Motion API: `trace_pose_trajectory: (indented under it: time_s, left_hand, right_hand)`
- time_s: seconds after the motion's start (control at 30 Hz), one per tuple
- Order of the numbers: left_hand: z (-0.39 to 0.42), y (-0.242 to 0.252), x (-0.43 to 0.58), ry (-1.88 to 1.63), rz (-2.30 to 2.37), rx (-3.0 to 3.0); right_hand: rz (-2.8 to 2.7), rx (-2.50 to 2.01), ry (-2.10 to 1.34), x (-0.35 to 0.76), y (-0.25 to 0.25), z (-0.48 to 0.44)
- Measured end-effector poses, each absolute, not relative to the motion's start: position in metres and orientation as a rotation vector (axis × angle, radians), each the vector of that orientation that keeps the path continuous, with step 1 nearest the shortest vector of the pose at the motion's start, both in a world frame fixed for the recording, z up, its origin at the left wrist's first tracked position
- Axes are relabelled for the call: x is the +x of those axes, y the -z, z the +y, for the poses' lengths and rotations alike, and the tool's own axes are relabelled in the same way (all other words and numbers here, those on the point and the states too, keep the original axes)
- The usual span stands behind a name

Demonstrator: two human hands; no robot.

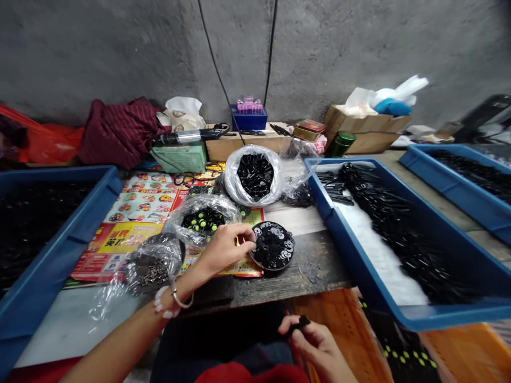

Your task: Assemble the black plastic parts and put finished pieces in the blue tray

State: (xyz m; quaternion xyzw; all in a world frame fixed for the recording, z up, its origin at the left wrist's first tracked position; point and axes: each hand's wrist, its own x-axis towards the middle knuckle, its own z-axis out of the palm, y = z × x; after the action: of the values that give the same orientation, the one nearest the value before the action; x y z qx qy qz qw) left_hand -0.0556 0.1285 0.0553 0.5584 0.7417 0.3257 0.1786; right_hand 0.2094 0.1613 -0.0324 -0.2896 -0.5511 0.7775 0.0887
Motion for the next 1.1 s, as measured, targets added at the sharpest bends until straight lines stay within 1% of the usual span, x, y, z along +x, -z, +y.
trace_pose_trajectory:
  time_s: [0.07, 0.13, 0.2, 0.3, 0.4, 0.5, 0.73, 0.97, 1.1]
  left_hand:
    - [0.115, -0.057, -0.050, -1.058, 1.908, 1.329]
    - [0.099, -0.055, -0.043, -1.131, 1.699, 1.061]
    - [0.082, -0.051, -0.034, -1.121, 1.572, 0.869]
    - [0.063, -0.045, -0.023, -1.075, 1.489, 0.669]
    - [0.053, -0.039, -0.015, -1.061, 1.485, 0.567]
    - [0.049, -0.037, -0.011, -1.082, 1.523, 0.586]
    - [0.045, -0.033, -0.006, -1.097, 1.596, 0.655]
    - [0.045, -0.033, -0.003, -0.999, 1.741, 0.806]
    - [0.047, -0.038, -0.001, -0.953, 1.853, 0.924]
  right_hand:
    - [-1.769, -0.803, -2.133, 0.202, 0.028, 0.160]
    - [-1.829, -0.714, -2.034, 0.195, 0.022, 0.157]
    - [-1.795, -0.706, -2.100, 0.187, 0.019, 0.152]
    - [-1.646, -0.800, -2.297, 0.180, 0.018, 0.143]
    - [-1.704, -0.835, -2.226, 0.174, 0.019, 0.135]
    - [-1.878, -0.822, -2.036, 0.171, 0.016, 0.131]
    - [-2.068, -0.836, -1.756, 0.172, 0.018, 0.125]
    - [-2.188, -0.689, -1.687, 0.170, 0.012, 0.125]
    - [-2.173, -0.761, -1.673, 0.174, 0.018, 0.123]
